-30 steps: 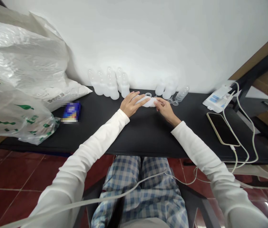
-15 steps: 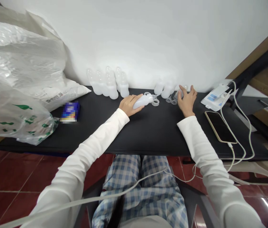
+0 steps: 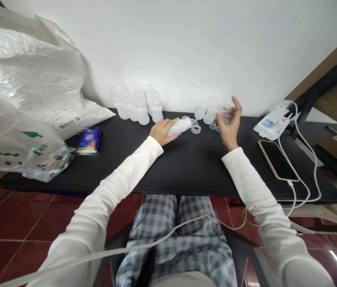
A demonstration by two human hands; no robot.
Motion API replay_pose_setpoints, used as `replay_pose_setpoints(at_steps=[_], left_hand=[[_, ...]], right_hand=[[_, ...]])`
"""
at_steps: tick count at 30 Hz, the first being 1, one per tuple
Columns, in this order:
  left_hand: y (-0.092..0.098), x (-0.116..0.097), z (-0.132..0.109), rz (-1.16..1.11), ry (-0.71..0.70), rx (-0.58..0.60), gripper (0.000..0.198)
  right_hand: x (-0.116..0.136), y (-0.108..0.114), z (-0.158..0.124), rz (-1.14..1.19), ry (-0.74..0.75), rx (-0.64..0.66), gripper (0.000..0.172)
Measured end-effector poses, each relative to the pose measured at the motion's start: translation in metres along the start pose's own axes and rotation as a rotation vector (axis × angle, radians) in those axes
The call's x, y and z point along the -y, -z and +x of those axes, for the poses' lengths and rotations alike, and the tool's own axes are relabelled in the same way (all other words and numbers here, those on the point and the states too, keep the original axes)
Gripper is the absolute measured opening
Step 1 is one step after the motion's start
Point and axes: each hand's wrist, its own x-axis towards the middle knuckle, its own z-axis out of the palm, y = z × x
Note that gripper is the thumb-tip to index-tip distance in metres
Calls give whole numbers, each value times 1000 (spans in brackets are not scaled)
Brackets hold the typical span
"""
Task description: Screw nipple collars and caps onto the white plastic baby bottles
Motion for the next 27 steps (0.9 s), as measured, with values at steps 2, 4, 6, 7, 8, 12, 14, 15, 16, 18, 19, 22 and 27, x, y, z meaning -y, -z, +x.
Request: replay_pose_setpoints(at_steps=[2,4,6,7,8,12,14,15,16,18,19,22,27], left_hand=[[0,4,0,11,-11,9,58],[0,10,1,12,-24,23,58],[1,15,2,-2,-27,39,58],[1,17,3,-12,-26,46,58],[2,19,3,-21,-25,54,58],[3,21,4,-45,-70,81,59],[3,19,4,-60,-108,94,58],[4,19,4,-68,-120,102,57],[4,18,4,-75,-128,110,57],[4,18,5,-89,-133,124,58],[5,18,5,-95,-135,130,58],[6,19,4,-112,-146,159,60],[9,17,-1,-142,-83,224,59]], right_hand=[[6,-10,-5,172,-6,135,63],[7,-18,-8,319,-45,256,59],[6,-21,-10,414,-105,349,60],[6,-22,-11,445,-135,385,62],[5,-22,-12,471,-161,417,63],[9,-22,-14,527,-196,493,62],[13,-23,-16,539,-178,538,58],[15,-23,-17,547,-174,563,56],[18,-23,-18,557,-174,584,55],[21,-24,-19,578,-184,603,54],[22,-24,-20,585,-185,601,54],[23,-25,-22,555,-130,571,47],[28,-26,-31,296,67,549,23]])
